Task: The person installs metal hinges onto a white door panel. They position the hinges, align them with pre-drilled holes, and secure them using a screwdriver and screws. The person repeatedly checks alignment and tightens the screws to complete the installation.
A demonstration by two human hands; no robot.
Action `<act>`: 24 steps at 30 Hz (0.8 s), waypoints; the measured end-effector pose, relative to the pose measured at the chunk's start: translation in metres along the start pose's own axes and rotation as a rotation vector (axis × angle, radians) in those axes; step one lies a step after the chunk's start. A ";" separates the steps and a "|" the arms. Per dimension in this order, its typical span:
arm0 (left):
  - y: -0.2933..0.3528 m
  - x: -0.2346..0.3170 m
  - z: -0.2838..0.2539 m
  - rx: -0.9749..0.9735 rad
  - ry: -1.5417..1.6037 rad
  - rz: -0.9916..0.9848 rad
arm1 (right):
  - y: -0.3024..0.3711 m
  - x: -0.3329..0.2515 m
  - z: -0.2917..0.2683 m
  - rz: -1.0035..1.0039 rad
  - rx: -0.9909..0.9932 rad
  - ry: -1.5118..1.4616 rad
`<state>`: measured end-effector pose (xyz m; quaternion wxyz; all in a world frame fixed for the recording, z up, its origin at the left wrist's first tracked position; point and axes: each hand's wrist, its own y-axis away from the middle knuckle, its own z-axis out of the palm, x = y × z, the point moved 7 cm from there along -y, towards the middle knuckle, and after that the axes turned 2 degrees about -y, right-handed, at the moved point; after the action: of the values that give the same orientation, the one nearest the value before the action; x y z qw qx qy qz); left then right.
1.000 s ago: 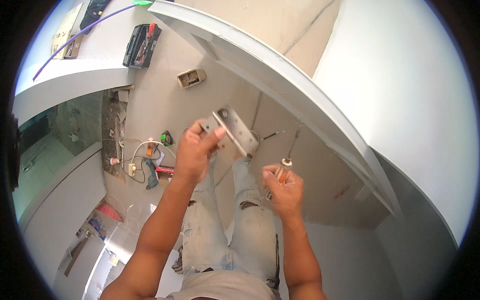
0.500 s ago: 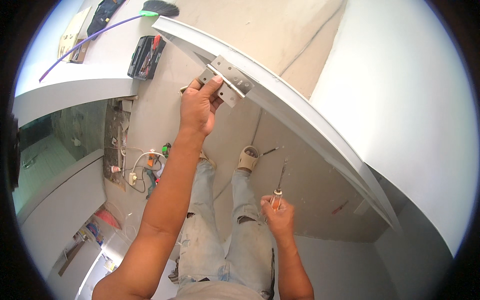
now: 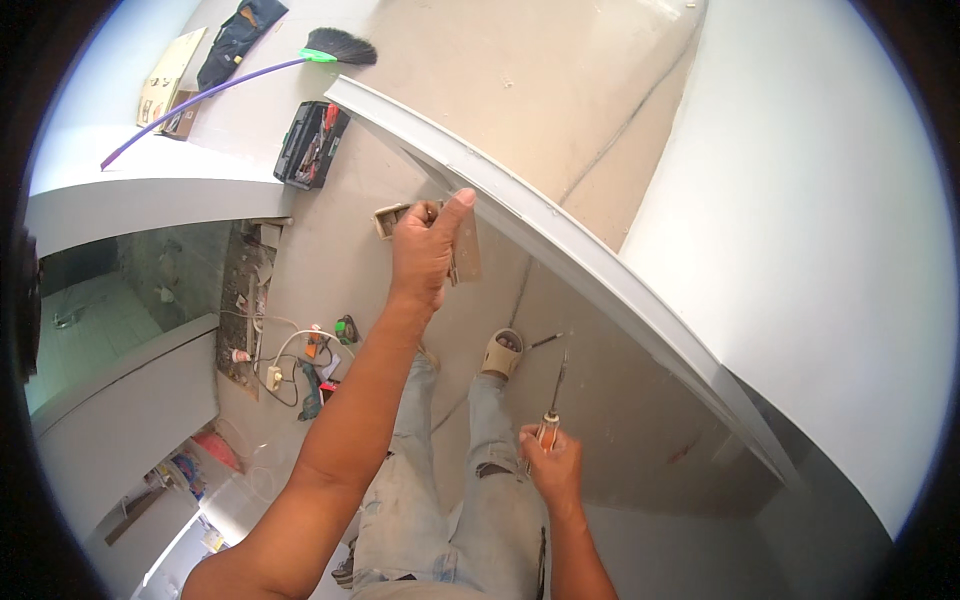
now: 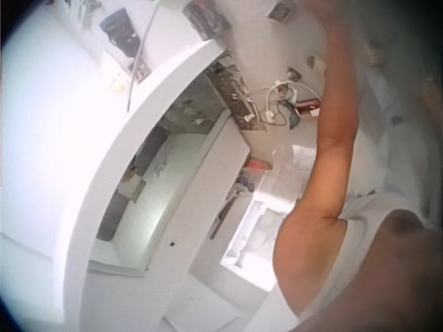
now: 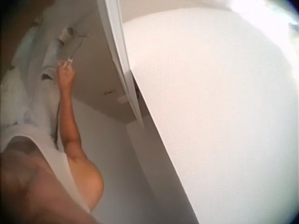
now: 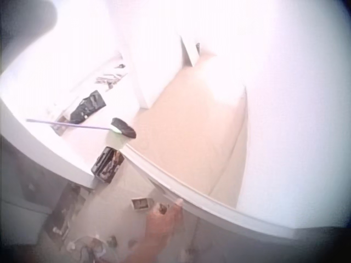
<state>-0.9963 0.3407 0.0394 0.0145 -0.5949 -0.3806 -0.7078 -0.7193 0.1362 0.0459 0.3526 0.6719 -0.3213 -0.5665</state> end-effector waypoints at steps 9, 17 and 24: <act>-0.030 0.011 -0.005 0.122 -0.049 -0.028 | -0.001 0.003 -0.001 -0.039 0.000 -0.005; -0.028 0.032 -0.005 0.089 -0.251 0.022 | -0.003 0.010 0.001 0.005 -0.003 -0.031; -0.035 0.047 0.007 0.076 -0.558 0.149 | -0.002 0.010 0.004 0.004 -0.020 -0.029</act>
<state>-1.0204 0.3897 0.0609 -0.0164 -0.7921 -0.3514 -0.4989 -0.7214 0.1284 0.0381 0.3558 0.6594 -0.3221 -0.5787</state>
